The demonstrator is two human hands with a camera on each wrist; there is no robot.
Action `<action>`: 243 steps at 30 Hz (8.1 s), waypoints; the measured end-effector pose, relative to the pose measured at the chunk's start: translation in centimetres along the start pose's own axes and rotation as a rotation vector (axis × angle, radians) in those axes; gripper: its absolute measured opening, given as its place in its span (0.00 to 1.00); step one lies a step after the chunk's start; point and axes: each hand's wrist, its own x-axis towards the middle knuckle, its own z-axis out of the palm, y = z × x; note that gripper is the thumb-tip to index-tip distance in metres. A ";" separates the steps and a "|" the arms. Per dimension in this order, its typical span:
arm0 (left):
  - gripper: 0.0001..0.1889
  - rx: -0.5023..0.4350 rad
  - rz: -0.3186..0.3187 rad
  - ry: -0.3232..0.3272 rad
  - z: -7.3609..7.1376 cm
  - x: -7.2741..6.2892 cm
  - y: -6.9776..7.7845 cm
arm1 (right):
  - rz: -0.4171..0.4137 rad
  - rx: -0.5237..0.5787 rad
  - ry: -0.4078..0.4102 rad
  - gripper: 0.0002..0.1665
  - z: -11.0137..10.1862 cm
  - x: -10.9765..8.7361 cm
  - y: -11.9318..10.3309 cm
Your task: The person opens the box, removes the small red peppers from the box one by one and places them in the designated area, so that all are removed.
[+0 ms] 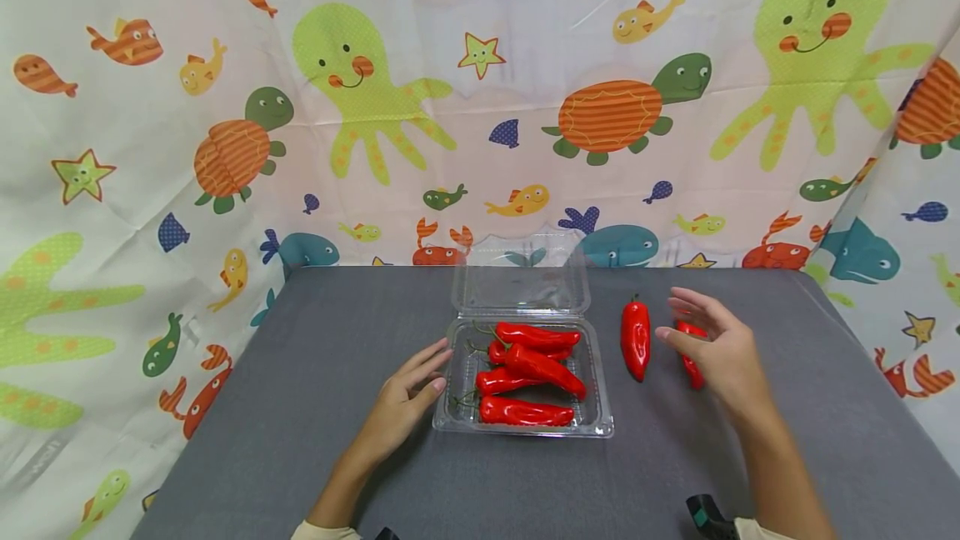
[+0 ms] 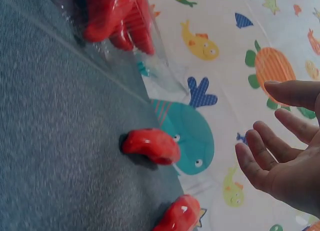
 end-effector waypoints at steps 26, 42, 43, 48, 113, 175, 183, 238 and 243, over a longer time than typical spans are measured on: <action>0.24 -0.018 0.010 0.007 0.1 -0.1 -0.1 | -0.111 0.121 -0.150 0.36 4.5 -1.3 -3.2; 0.24 0.005 -0.018 -0.001 0.0 0.0 0.2 | -0.105 0.138 -0.265 0.38 6.8 -1.5 -3.3; 0.24 0.004 -0.020 -0.001 0.0 0.0 0.2 | -0.108 0.145 -0.271 0.38 7.0 -1.5 -3.3; 0.24 0.003 -0.012 0.003 0.0 0.0 0.2 | -0.113 0.172 -0.312 0.38 7.8 -1.4 -3.2; 0.24 0.003 -0.030 -0.006 -0.1 0.0 0.3 | -0.084 -0.148 -0.392 0.34 12.7 -0.6 -3.7; 0.24 0.000 -0.013 0.001 0.0 0.0 0.0 | -0.080 0.079 -0.332 0.36 9.0 -1.3 -4.7; 0.24 -0.004 -0.013 -0.002 0.0 0.2 0.1 | -0.110 0.094 -0.310 0.37 7.7 -1.2 -4.8; 0.24 -0.008 -0.030 0.002 0.0 -0.1 0.2 | 0.160 0.429 -0.056 0.38 -2.9 1.0 0.9; 0.24 -0.002 -0.032 -0.003 0.0 0.0 0.2 | 0.182 0.397 -0.033 0.37 -3.5 1.3 1.7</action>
